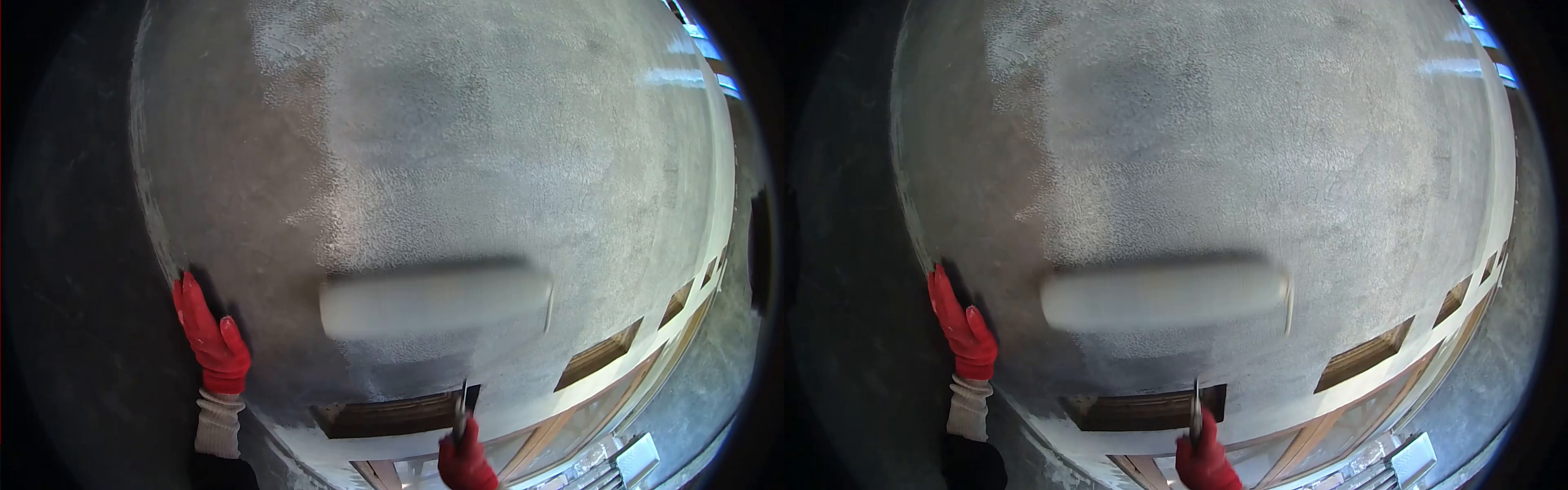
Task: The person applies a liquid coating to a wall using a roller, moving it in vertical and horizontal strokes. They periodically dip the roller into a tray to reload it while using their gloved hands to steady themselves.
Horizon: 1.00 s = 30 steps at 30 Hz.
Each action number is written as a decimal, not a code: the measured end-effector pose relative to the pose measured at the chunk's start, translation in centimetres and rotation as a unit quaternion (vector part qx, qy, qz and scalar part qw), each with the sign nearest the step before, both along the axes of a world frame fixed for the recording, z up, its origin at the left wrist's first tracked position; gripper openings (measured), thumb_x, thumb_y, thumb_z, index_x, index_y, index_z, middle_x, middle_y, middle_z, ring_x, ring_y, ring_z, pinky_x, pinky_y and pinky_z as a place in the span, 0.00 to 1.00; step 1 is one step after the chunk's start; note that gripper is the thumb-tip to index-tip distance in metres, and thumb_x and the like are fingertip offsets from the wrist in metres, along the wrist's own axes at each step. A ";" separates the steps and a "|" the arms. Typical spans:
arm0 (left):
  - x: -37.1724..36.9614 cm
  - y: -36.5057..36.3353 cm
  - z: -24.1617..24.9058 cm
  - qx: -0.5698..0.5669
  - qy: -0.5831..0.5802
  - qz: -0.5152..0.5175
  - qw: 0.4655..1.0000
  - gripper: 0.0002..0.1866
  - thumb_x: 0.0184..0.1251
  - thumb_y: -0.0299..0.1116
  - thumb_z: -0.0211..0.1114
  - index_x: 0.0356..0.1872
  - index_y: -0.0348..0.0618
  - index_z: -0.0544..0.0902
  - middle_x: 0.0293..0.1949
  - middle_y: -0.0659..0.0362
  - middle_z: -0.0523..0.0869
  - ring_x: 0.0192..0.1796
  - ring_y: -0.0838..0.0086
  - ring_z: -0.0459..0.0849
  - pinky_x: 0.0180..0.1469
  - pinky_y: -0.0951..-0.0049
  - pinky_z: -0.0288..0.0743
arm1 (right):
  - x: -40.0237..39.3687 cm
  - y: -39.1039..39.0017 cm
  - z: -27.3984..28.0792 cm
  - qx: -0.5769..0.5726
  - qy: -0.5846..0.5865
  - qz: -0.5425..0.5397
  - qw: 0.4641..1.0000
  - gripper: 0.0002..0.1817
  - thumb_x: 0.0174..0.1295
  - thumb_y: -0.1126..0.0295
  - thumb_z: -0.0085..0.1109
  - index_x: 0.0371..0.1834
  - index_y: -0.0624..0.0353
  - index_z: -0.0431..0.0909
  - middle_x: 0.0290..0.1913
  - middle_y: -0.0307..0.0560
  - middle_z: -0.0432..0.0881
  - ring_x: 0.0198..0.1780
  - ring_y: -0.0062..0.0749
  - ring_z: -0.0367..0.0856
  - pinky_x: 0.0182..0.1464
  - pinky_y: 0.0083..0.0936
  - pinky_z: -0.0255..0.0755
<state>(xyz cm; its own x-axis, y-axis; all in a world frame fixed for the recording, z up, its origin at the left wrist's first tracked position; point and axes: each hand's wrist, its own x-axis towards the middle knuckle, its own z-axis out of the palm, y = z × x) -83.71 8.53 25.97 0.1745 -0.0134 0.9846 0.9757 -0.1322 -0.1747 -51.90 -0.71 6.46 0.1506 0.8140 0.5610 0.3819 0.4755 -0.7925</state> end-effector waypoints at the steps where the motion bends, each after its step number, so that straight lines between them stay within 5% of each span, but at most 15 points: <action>1: 0.0 0.0 0.0 0.003 -0.001 0.003 1.000 0.30 0.70 0.40 0.40 0.66 0.26 0.58 0.66 0.40 0.62 0.69 0.46 0.58 0.69 0.54 0.51 | -0.2 -2.6 -0.6 -0.193 0.035 0.055 0.979 0.31 0.63 0.77 0.49 0.67 0.71 0.49 0.62 0.67 0.66 0.63 0.47 0.68 0.58 0.34 0.66; 2: 0.0 -0.1 0.0 0.001 -0.002 0.002 1.000 0.30 0.70 0.40 0.40 0.66 0.26 0.58 0.66 0.40 0.63 0.68 0.45 0.59 0.69 0.54 0.51 | -0.7 -2.6 -2.3 -0.069 0.048 0.063 0.995 0.28 0.62 0.76 0.50 0.64 0.71 0.52 0.56 0.70 0.70 0.59 0.56 0.72 0.55 0.39 0.69; 5: 0.1 0.0 0.2 -0.003 -0.005 -0.001 1.000 0.30 0.70 0.40 0.40 0.66 0.26 0.58 0.66 0.40 0.63 0.68 0.45 0.59 0.69 0.53 0.51 | -0.4 -1.7 1.7 -0.131 0.034 0.045 0.990 0.27 0.62 0.76 0.50 0.63 0.69 0.53 0.50 0.69 0.73 0.52 0.60 0.75 0.50 0.42 0.71; 6: 0.2 -0.1 0.1 0.000 -0.009 -0.002 1.000 0.30 0.70 0.40 0.40 0.66 0.26 0.58 0.66 0.40 0.63 0.68 0.45 0.59 0.69 0.53 0.52 | -0.5 -0.9 4.3 -0.052 -0.005 -0.019 0.998 0.29 0.59 0.75 0.54 0.63 0.61 0.55 0.36 0.67 0.79 0.40 0.67 0.78 0.40 0.45 0.74; 10: 0.0 0.0 -0.1 -0.004 -0.012 -0.005 1.000 0.30 0.69 0.41 0.40 0.66 0.26 0.58 0.66 0.41 0.62 0.68 0.45 0.58 0.69 0.53 0.51 | -0.6 2.3 10.4 0.061 0.000 -0.015 0.998 0.23 0.59 0.74 0.54 0.57 0.61 0.60 0.33 0.67 0.78 0.37 0.64 0.79 0.34 0.44 0.73; 14: -0.1 0.6 -0.3 0.012 -0.019 -0.027 0.999 0.31 0.69 0.40 0.43 0.66 0.26 0.57 0.66 0.41 0.61 0.68 0.44 0.58 0.68 0.52 0.52 | -0.6 1.4 4.0 0.036 -0.009 -0.003 0.999 0.24 0.58 0.72 0.56 0.55 0.59 0.58 0.30 0.67 0.77 0.35 0.67 0.78 0.33 0.48 0.71; 15: -0.3 0.6 -0.5 0.024 -0.019 -0.036 0.999 0.31 0.68 0.41 0.45 0.65 0.26 0.57 0.66 0.41 0.62 0.67 0.42 0.59 0.67 0.51 0.54 | -0.9 0.0 0.8 -0.110 0.001 -0.005 0.994 0.23 0.56 0.75 0.55 0.56 0.60 0.60 0.33 0.62 0.77 0.36 0.60 0.79 0.36 0.42 0.72; 16: -0.4 0.5 -0.9 0.025 -0.021 -0.027 0.999 0.31 0.68 0.41 0.45 0.65 0.26 0.57 0.66 0.41 0.62 0.67 0.42 0.59 0.67 0.51 0.54 | -0.9 -0.1 -4.0 -0.091 0.018 0.017 0.996 0.21 0.56 0.76 0.55 0.53 0.60 0.61 0.31 0.61 0.76 0.33 0.57 0.79 0.35 0.40 0.72; 17: -0.7 0.4 -1.4 0.035 -0.023 -0.026 0.999 0.30 0.68 0.39 0.46 0.64 0.25 0.58 0.65 0.41 0.63 0.67 0.43 0.60 0.67 0.52 0.54 | -1.0 -1.9 -2.3 -0.081 -0.015 0.081 0.993 0.26 0.62 0.76 0.49 0.64 0.65 0.54 0.46 0.67 0.75 0.47 0.57 0.77 0.46 0.41 0.72; 19: 0.1 -1.0 -2.9 0.042 -0.027 -0.020 0.999 0.29 0.68 0.38 0.47 0.63 0.25 0.59 0.64 0.41 0.64 0.66 0.44 0.61 0.66 0.53 0.55 | -0.4 -2.3 0.2 -0.124 0.026 0.117 0.985 0.21 0.65 0.72 0.49 0.61 0.63 0.60 0.45 0.58 0.77 0.44 0.44 0.79 0.43 0.36 0.72; 21: 3.1 -4.4 -5.6 0.025 -0.099 -0.128 0.986 0.24 0.66 0.35 0.50 0.58 0.27 0.67 0.58 0.43 0.69 0.61 0.49 0.67 0.63 0.57 0.59 | -0.3 -0.1 3.1 -0.056 0.013 0.057 0.997 0.19 0.57 0.76 0.54 0.51 0.60 0.62 0.28 0.55 0.75 0.29 0.45 0.79 0.33 0.35 0.72; 23: 7.5 -8.6 -7.8 -0.199 -0.183 -0.269 0.925 0.19 0.65 0.35 0.55 0.52 0.32 0.73 0.53 0.46 0.74 0.55 0.56 0.74 0.58 0.62 0.65 | 0.0 1.5 7.0 -0.050 0.029 0.102 0.993 0.20 0.60 0.69 0.54 0.53 0.60 0.60 0.30 0.64 0.78 0.34 0.62 0.80 0.36 0.46 0.72; 24: 11.0 -10.1 -7.6 -0.277 -0.194 -0.279 0.899 0.18 0.64 0.36 0.57 0.51 0.34 0.75 0.51 0.48 0.75 0.54 0.57 0.75 0.57 0.63 0.67 | 0.0 2.0 8.1 -0.055 0.027 0.112 0.992 0.20 0.60 0.69 0.54 0.53 0.60 0.60 0.30 0.64 0.78 0.34 0.62 0.80 0.36 0.46 0.72; 28: 20.5 -10.5 -9.1 -0.345 -0.185 -0.319 0.863 0.20 0.62 0.38 0.63 0.51 0.38 0.76 0.47 0.52 0.78 0.51 0.60 0.78 0.54 0.65 0.71 | 0.3 2.5 6.9 -0.061 0.110 0.254 0.959 0.18 0.63 0.68 0.51 0.53 0.61 0.61 0.33 0.58 0.78 0.35 0.49 0.80 0.39 0.38 0.72; 30: 22.9 -11.0 -8.6 -0.480 -0.356 -0.357 0.718 0.15 0.65 0.31 0.59 0.52 0.41 0.75 0.46 0.51 0.78 0.53 0.63 0.76 0.55 0.68 0.70 | 0.9 1.9 6.5 -0.022 0.111 0.299 0.948 0.19 0.65 0.66 0.50 0.55 0.61 0.60 0.38 0.53 0.79 0.39 0.44 0.79 0.42 0.36 0.72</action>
